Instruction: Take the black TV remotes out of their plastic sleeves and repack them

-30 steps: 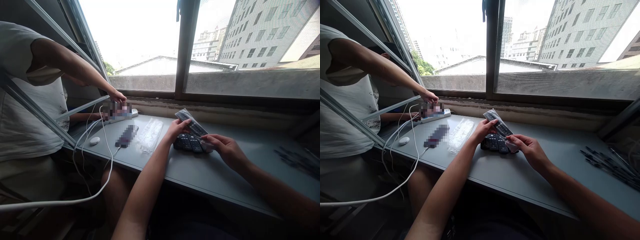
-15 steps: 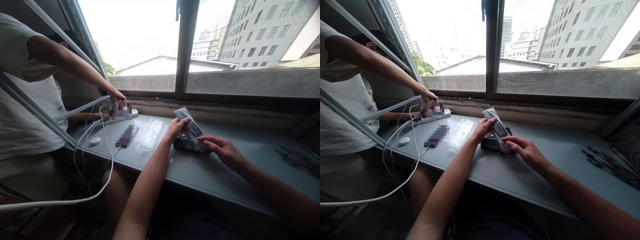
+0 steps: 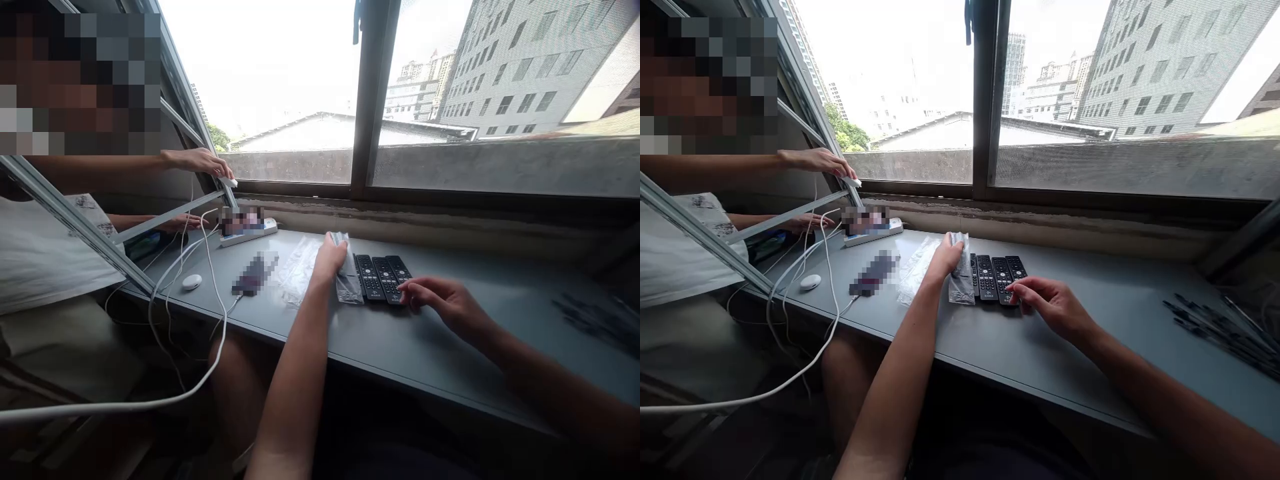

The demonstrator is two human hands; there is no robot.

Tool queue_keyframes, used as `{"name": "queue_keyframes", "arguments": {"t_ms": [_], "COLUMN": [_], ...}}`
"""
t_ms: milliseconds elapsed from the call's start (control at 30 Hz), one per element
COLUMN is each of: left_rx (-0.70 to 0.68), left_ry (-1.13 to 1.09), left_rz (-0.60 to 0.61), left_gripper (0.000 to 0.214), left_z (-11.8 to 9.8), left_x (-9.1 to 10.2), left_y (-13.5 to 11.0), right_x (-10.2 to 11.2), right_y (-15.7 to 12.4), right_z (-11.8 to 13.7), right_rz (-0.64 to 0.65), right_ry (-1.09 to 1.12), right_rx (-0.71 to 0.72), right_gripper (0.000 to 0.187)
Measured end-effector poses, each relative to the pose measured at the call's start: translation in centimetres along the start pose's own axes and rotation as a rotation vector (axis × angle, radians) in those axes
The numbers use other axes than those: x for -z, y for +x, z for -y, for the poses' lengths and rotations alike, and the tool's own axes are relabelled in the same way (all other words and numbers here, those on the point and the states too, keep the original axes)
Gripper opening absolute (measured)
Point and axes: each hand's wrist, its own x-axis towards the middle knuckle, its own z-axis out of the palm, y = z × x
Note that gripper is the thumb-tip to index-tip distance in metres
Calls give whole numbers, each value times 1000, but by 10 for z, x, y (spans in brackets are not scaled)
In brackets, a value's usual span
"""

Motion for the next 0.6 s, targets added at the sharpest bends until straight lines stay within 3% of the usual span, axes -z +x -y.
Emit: {"name": "queue_keyframes", "arguments": {"t_ms": [67,133,267,600], "left_rx": [24,22,-32,-17], "left_ry": [85,144,234,517], "left_rz": [-7,17,64,35], "left_gripper": [79,83,69,54], "left_z": [3,5,9,5], "left_x": [2,1,-3,-4], "left_y": [-4,-6,-8,-14], "right_x": [0,1,1,0], "right_y": [0,0,0,-1], "right_z": [1,2,1,1], "right_rz": [-4,-7,-11,-11], "right_ry": [-12,-18,-11,-7], "right_rx": [-9,-14,-19,-22], "right_gripper": [51,51,52,51]}}
